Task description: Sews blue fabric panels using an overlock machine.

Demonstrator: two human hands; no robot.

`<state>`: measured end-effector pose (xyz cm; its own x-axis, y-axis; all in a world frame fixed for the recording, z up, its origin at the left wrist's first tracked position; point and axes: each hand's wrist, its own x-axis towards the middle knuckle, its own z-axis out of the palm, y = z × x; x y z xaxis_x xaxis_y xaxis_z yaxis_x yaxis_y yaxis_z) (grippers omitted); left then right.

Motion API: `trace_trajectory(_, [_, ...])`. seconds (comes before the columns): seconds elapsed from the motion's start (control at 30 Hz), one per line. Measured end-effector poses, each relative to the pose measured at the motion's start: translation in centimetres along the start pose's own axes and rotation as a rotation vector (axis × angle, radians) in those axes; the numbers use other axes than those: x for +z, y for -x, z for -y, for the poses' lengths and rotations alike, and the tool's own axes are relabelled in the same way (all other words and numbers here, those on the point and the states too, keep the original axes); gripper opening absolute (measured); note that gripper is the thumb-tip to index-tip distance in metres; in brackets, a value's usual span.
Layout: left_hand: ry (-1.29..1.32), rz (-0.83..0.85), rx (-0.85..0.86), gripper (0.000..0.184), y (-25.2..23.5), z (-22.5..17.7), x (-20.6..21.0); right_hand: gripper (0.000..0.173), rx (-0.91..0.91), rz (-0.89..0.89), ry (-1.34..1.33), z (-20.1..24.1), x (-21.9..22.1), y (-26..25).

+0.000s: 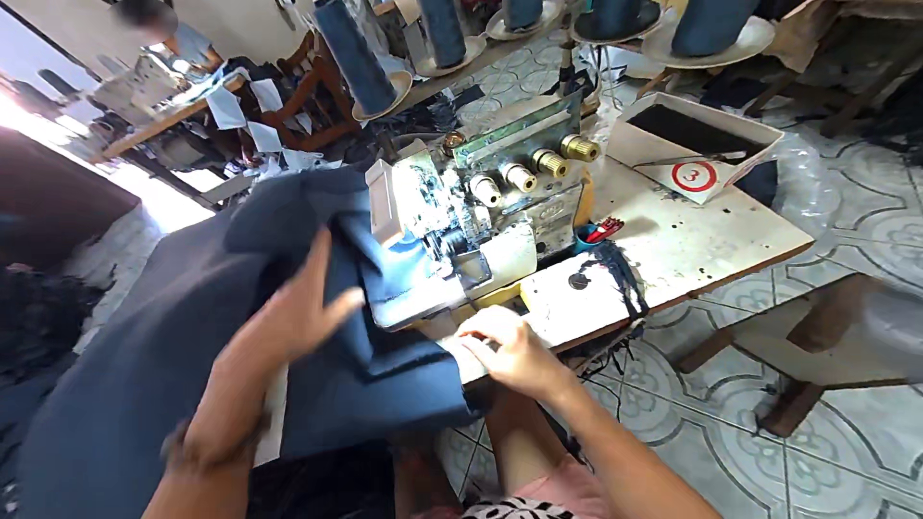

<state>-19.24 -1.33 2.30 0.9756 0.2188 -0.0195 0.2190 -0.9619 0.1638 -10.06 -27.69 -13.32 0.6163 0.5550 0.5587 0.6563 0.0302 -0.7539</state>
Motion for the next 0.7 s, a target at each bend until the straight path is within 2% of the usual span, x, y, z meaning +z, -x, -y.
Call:
trace_trajectory(0.07, [-0.111,0.316,-0.135,0.109,5.7,-2.1,2.5,0.021,-0.024,-0.031,0.155,-2.1,-0.9,0.4])
trace_trajectory(0.13, [-0.159,0.6,-0.278,0.137,8.2,-3.5,6.2,0.02,-0.007,-0.018,0.221,-2.5,-0.8,0.2])
trace_trajectory(0.17, [-0.155,0.61,-0.306,0.144,8.0,-3.2,7.5,0.021,-0.005,-0.008,0.248,-2.2,-0.6,0.0])
trace_trajectory(0.23, [-0.066,0.48,-0.18,0.136,5.1,0.2,8.2,0.024,0.017,0.036,0.282,-1.9,0.0,-0.2])
trace_trajectory(0.33, [-0.002,0.457,-0.02,0.082,-4.5,6.0,6.3,0.025,0.059,0.047,0.318,-2.1,0.2,-0.2])
trace_trajectory(0.4, [-0.057,0.475,-0.136,0.05,-10.6,6.9,4.2,0.027,0.063,0.017,0.362,-2.2,0.1,-0.2])
trace_trajectory(0.43, [-0.079,0.454,-0.26,0.042,-13.0,6.8,3.3,0.026,0.074,-0.004,0.367,-2.2,0.1,-0.2])
trace_trajectory(0.5, [-0.033,0.27,-0.515,0.041,-15.9,6.3,2.6,0.026,0.111,-0.039,0.356,-2.3,0.1,-0.4])
trace_trajectory(0.53, [0.026,0.147,-0.581,0.042,-17.1,6.0,2.8,0.026,0.124,-0.052,0.355,-2.3,0.2,-0.5])
trace_trajectory(0.63, [0.105,-0.11,-0.646,0.049,-20.2,4.3,4.0,0.028,0.138,-0.054,0.36,-2.5,0.2,-0.6])
trace_trajectory(0.7, [0.115,-0.118,-0.642,0.049,-20.3,3.6,4.8,0.029,0.152,-0.033,0.353,-2.5,0.1,-0.6])
